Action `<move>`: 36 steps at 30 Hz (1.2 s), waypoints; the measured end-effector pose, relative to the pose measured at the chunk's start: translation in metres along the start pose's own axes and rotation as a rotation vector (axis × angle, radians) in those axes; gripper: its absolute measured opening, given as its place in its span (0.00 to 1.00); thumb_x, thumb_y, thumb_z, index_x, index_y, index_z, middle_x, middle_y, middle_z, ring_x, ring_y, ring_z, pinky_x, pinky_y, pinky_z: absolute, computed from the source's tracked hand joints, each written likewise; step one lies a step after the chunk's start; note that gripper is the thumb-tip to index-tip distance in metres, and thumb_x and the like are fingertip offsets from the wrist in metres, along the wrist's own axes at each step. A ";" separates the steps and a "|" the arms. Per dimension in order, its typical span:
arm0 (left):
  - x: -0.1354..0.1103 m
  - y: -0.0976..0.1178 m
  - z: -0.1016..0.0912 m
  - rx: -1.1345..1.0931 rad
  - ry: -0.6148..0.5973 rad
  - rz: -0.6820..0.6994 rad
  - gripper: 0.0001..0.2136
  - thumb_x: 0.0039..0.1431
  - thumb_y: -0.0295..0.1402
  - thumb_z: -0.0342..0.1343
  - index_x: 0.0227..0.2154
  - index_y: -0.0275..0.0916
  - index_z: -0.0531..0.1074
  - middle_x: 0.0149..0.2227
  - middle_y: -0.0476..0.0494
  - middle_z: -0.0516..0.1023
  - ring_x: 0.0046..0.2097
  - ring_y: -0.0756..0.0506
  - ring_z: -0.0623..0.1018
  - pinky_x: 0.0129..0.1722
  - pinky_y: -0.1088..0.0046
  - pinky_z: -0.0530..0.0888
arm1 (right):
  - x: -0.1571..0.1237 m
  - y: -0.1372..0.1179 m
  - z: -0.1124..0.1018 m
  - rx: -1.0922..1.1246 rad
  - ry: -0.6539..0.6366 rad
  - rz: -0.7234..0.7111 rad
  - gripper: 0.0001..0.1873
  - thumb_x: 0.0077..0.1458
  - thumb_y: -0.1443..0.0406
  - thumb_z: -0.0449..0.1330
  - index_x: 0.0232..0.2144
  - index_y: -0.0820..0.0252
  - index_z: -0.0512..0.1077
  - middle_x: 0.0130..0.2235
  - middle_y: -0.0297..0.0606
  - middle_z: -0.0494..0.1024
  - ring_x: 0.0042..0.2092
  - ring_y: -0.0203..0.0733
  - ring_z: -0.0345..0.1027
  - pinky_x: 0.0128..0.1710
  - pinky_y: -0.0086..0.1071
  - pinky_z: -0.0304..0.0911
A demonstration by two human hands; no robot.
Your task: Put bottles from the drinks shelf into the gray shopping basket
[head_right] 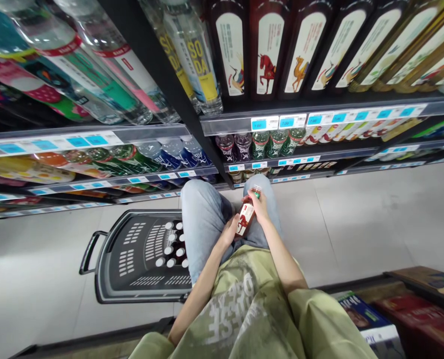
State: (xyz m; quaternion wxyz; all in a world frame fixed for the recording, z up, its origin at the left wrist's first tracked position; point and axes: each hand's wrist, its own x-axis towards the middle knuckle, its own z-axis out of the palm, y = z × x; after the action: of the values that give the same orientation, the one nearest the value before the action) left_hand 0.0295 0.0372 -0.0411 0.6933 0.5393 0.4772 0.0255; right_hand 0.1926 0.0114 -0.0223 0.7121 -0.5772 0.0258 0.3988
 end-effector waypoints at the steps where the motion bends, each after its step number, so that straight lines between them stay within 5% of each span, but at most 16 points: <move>1: 0.000 0.001 0.000 0.037 0.010 0.015 0.33 0.63 0.67 0.51 0.39 0.38 0.78 0.33 0.42 0.83 0.36 0.42 0.81 0.34 0.69 0.74 | 0.000 0.001 0.001 -0.011 0.001 -0.010 0.24 0.43 0.49 0.74 0.36 0.53 0.71 0.25 0.30 0.81 0.31 0.49 0.82 0.32 0.36 0.73; 6: -0.005 0.009 0.000 0.228 0.012 0.128 0.25 0.58 0.53 0.65 0.47 0.37 0.76 0.42 0.39 0.85 0.42 0.39 0.83 0.41 0.66 0.77 | -0.001 0.002 0.002 -0.018 -0.001 -0.030 0.23 0.44 0.50 0.73 0.37 0.53 0.71 0.25 0.28 0.80 0.30 0.46 0.81 0.33 0.35 0.73; 11: -0.010 0.015 0.003 0.410 0.054 0.230 0.34 0.43 0.35 0.77 0.54 0.36 0.74 0.51 0.35 0.85 0.50 0.36 0.84 0.50 0.61 0.79 | -0.001 0.005 0.000 -0.050 -0.018 -0.026 0.24 0.46 0.49 0.73 0.37 0.53 0.71 0.26 0.27 0.80 0.30 0.45 0.81 0.32 0.34 0.73; 16: -0.012 0.017 0.002 0.407 0.048 0.255 0.30 0.48 0.39 0.74 0.54 0.37 0.75 0.46 0.38 0.86 0.46 0.37 0.84 0.48 0.63 0.79 | -0.002 0.003 0.000 -0.026 -0.019 -0.021 0.23 0.46 0.50 0.74 0.37 0.52 0.71 0.25 0.28 0.81 0.30 0.45 0.80 0.32 0.34 0.74; 22: -0.014 0.020 -0.011 0.282 -0.181 0.305 0.21 0.55 0.51 0.65 0.37 0.37 0.75 0.33 0.47 0.80 0.34 0.45 0.76 0.36 0.70 0.71 | -0.005 -0.011 -0.005 0.060 -0.152 0.124 0.23 0.43 0.50 0.74 0.34 0.53 0.70 0.30 0.35 0.84 0.31 0.49 0.82 0.27 0.35 0.73; 29: -0.015 0.019 -0.005 0.552 -0.214 0.296 0.23 0.59 0.55 0.60 0.23 0.40 0.69 0.21 0.49 0.71 0.27 0.45 0.73 0.30 0.70 0.64 | -0.004 -0.014 -0.007 0.012 -0.179 0.187 0.21 0.44 0.51 0.74 0.33 0.54 0.72 0.26 0.33 0.82 0.28 0.47 0.80 0.25 0.34 0.71; 32: -0.016 0.017 -0.004 0.533 -0.206 0.342 0.21 0.61 0.54 0.60 0.27 0.40 0.73 0.26 0.45 0.78 0.32 0.40 0.80 0.35 0.69 0.71 | -0.003 -0.012 -0.005 -0.006 -0.171 0.181 0.22 0.44 0.50 0.75 0.32 0.53 0.72 0.25 0.32 0.81 0.28 0.47 0.79 0.25 0.34 0.71; 36: -0.017 0.015 -0.003 0.484 -0.096 0.343 0.20 0.62 0.51 0.62 0.46 0.40 0.78 0.41 0.38 0.86 0.46 0.33 0.85 0.47 0.64 0.77 | -0.001 -0.008 -0.003 -0.010 -0.118 0.140 0.22 0.45 0.48 0.75 0.30 0.53 0.71 0.25 0.31 0.79 0.29 0.48 0.79 0.26 0.36 0.71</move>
State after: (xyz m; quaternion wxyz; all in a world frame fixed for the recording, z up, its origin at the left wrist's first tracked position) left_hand 0.0257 0.0362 -0.0190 0.5521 0.7622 0.3381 0.0021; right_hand 0.1983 0.0081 -0.0166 0.6798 -0.5530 0.0222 0.4811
